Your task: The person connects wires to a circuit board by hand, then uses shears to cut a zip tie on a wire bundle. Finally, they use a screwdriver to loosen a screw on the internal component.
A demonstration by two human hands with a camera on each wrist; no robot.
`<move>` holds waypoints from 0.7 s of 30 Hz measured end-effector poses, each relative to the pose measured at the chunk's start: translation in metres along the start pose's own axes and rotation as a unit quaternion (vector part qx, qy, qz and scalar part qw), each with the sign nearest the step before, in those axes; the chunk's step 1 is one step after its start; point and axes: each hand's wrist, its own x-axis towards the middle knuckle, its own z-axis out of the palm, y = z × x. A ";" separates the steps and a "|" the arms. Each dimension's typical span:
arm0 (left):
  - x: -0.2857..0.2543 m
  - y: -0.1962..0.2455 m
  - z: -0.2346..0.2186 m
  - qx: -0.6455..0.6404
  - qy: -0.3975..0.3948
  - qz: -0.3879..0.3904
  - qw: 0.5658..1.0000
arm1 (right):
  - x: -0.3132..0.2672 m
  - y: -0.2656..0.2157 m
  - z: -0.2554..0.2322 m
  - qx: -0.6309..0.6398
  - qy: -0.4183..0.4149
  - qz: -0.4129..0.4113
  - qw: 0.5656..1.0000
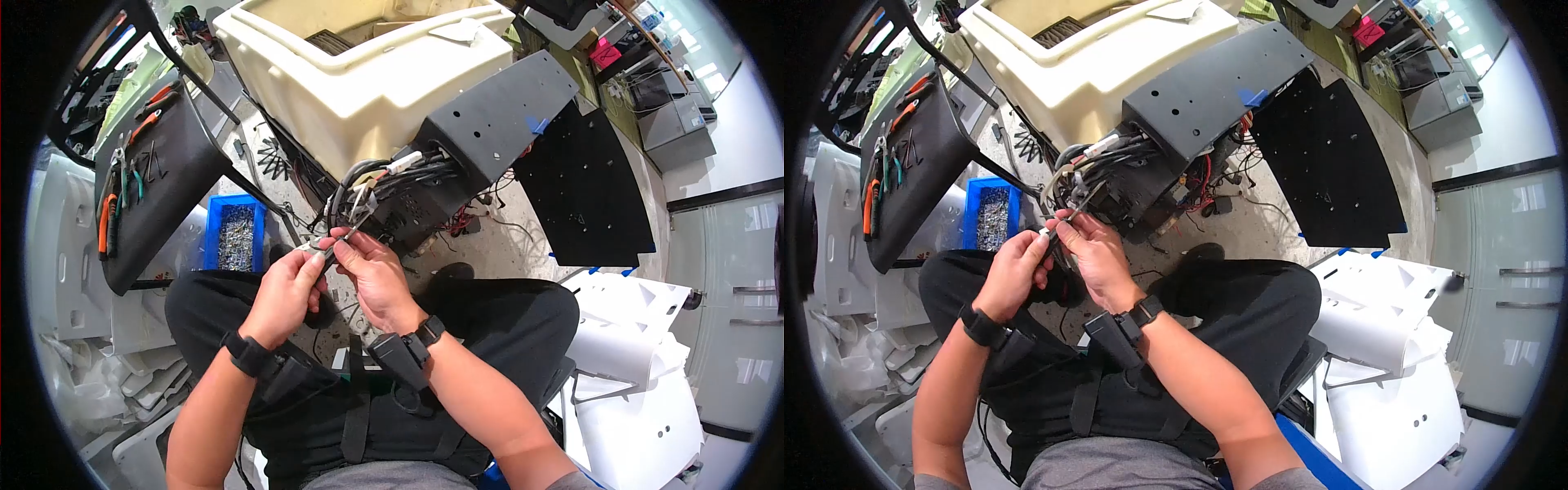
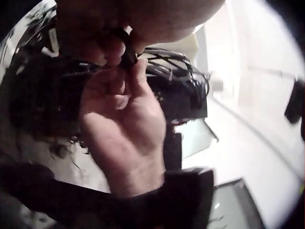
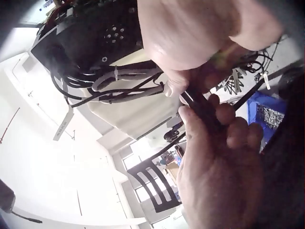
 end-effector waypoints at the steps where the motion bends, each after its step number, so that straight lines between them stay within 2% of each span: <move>1: -0.005 0.008 0.003 0.117 0.038 0.018 0.992 | 0.000 0.001 0.002 -0.001 -0.003 -0.002 1.000; 2: -0.006 -0.004 0.003 0.200 0.092 0.132 0.967 | 0.001 0.003 0.003 0.032 -0.009 -0.006 0.999; 3: -0.011 -0.004 0.004 0.289 0.122 0.231 0.921 | 0.002 0.003 0.006 0.066 -0.013 -0.008 0.998; 4: -0.013 -0.002 0.005 0.373 0.148 0.325 0.856 | 0.002 0.002 0.008 0.066 -0.015 -0.010 0.998; 5: -0.012 -0.001 0.004 0.374 0.148 0.326 0.856 | 0.002 0.001 0.009 0.067 -0.011 -0.011 0.998; 7: -0.009 -0.001 -0.001 0.451 0.166 0.403 0.779 | 0.001 -0.001 0.012 0.066 -0.008 -0.013 0.998; 10: -0.005 -0.003 0.001 0.479 0.169 0.403 0.762 | 0.004 0.001 0.010 0.077 -0.015 -0.011 0.997; 12: -0.002 -0.003 0.004 0.452 0.174 0.418 0.769 | 0.005 0.002 0.009 0.071 -0.013 -0.016 0.997; 13: -0.003 -0.002 0.006 0.372 0.165 0.349 0.844 | 0.004 -0.002 0.012 0.033 0.011 -0.001 0.999; 14: -0.004 -0.002 0.007 0.287 0.154 0.273 0.905 | 0.003 -0.004 0.014 -0.005 0.034 0.016 0.999; 15: -0.001 -0.004 0.003 0.195 0.111 0.185 0.957 | 0.005 -0.002 0.013 -0.008 0.024 0.014 1.000; 16: 0.000 -0.005 0.002 0.194 0.112 0.185 0.957 | 0.004 -0.002 0.011 -0.009 0.023 0.015 1.000; 17: -0.001 -0.004 0.001 0.064 0.043 0.071 0.994 | 0.003 -0.003 0.009 -0.009 0.008 0.019 1.000; 18: -0.002 -0.002 0.001 -0.070 -0.029 -0.043 0.996 | 0.001 -0.005 0.007 -0.010 -0.007 0.022 1.000; 19: -0.003 -0.002 0.002 -0.116 -0.041 -0.066 0.990 | -0.002 -0.008 0.004 0.005 -0.026 0.029 0.999; 21: -0.005 -0.002 0.004 -0.130 -0.044 -0.070 0.988 | -0.001 -0.008 -0.005 -0.004 -0.048 0.030 0.998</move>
